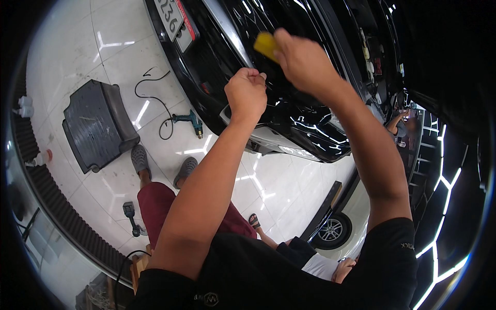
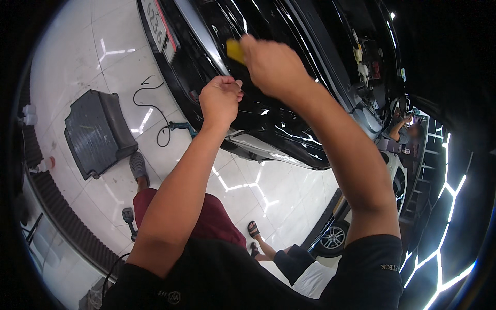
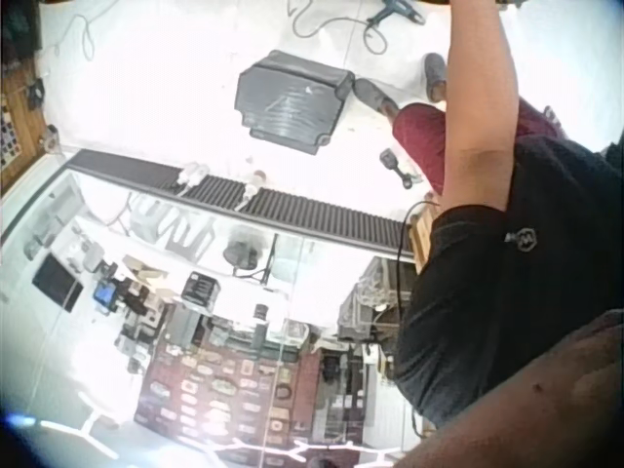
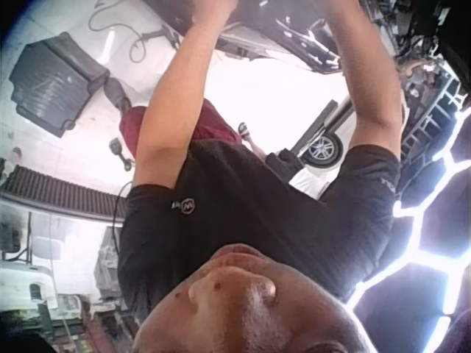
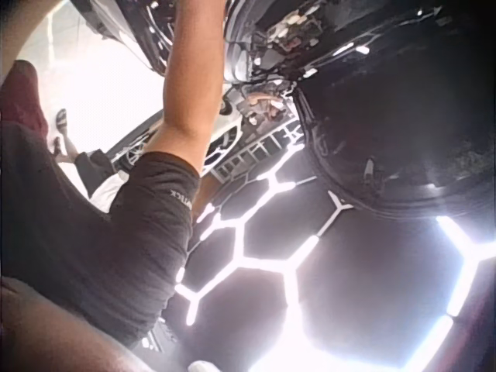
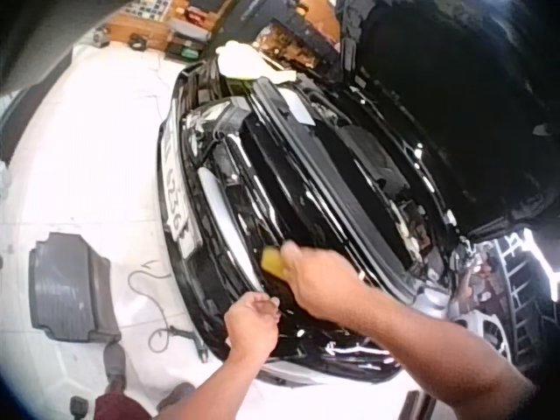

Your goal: The person applies a transparent protective film to the front bumper of a black car. They use a yellow squeegee to smooth the film, a red squeegee for edges, and a microfiber cloth to wipe the surface. A utility knife is used to trim excess film along the bumper contours.

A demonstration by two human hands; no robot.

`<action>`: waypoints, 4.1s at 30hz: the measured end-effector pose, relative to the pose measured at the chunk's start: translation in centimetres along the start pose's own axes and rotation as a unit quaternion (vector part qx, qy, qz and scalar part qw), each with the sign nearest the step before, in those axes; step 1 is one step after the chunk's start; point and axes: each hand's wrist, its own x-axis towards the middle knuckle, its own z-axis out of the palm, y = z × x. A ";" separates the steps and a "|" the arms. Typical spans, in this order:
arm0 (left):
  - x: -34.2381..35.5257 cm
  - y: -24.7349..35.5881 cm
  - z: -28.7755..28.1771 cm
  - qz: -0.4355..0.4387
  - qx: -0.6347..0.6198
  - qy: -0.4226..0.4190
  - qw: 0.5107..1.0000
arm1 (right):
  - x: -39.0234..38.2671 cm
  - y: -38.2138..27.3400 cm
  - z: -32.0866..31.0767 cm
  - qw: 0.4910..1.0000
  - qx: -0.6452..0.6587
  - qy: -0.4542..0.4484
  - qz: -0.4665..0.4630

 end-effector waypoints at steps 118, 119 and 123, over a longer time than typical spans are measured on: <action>9.9 18.4 20.8 0.529 0.221 -0.817 0.068 | -3.2 -7.0 7.8 0.223 0.256 0.450 0.826; 6.2 16.8 21.2 0.524 0.199 -0.828 0.011 | -3.8 -7.5 8.5 0.218 0.274 0.448 0.823; -1.5 8.9 23.5 0.533 0.167 -0.805 -0.198 | 1.5 -9.6 7.7 0.162 0.255 0.539 0.787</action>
